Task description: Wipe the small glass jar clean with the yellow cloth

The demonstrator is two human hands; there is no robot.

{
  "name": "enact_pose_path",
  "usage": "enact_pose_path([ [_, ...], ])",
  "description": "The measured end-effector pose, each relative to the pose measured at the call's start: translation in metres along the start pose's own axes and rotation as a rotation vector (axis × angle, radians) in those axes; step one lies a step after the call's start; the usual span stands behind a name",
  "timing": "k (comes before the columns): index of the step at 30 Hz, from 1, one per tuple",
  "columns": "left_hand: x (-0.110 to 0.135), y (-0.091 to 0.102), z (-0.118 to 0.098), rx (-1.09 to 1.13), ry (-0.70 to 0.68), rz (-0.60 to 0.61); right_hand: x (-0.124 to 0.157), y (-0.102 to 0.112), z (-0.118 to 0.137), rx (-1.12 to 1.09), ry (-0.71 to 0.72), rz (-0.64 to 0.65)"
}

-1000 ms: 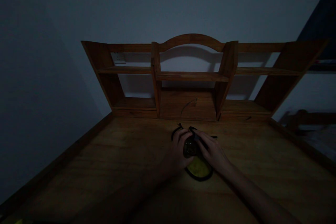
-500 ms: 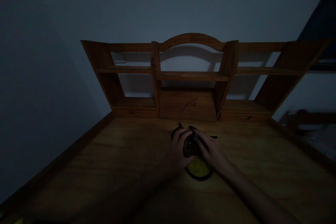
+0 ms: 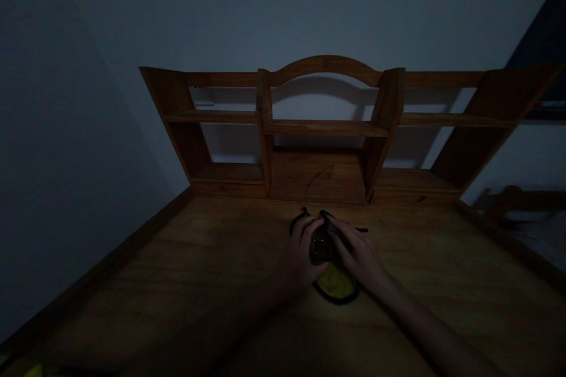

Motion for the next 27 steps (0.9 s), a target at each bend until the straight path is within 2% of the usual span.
enact_pose_path([
  [9,-0.0006,-0.0007,0.0037,0.014,0.004,-0.014,-0.0042,0.0032,0.0085,-0.026,-0.019,0.02],
  [21,-0.0017,0.0006,0.0019,0.018,-0.01,-0.024,-0.0028,0.0023,0.0053,-0.015,-0.03,0.011],
  [27,-0.0018,-0.0003,0.0031,0.013,0.03,-0.02,-0.003,0.0022,0.0051,-0.02,-0.018,-0.004],
])
Point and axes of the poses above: each hand's wrist, its own x-axis away from the middle knuckle, its own y-axis out of the back of the hand, z = x × y, the point moved 4 cm from there along -x, towards the middle knuckle, and after that the axes turned 3 degrees about y, right-handed, at the moved point
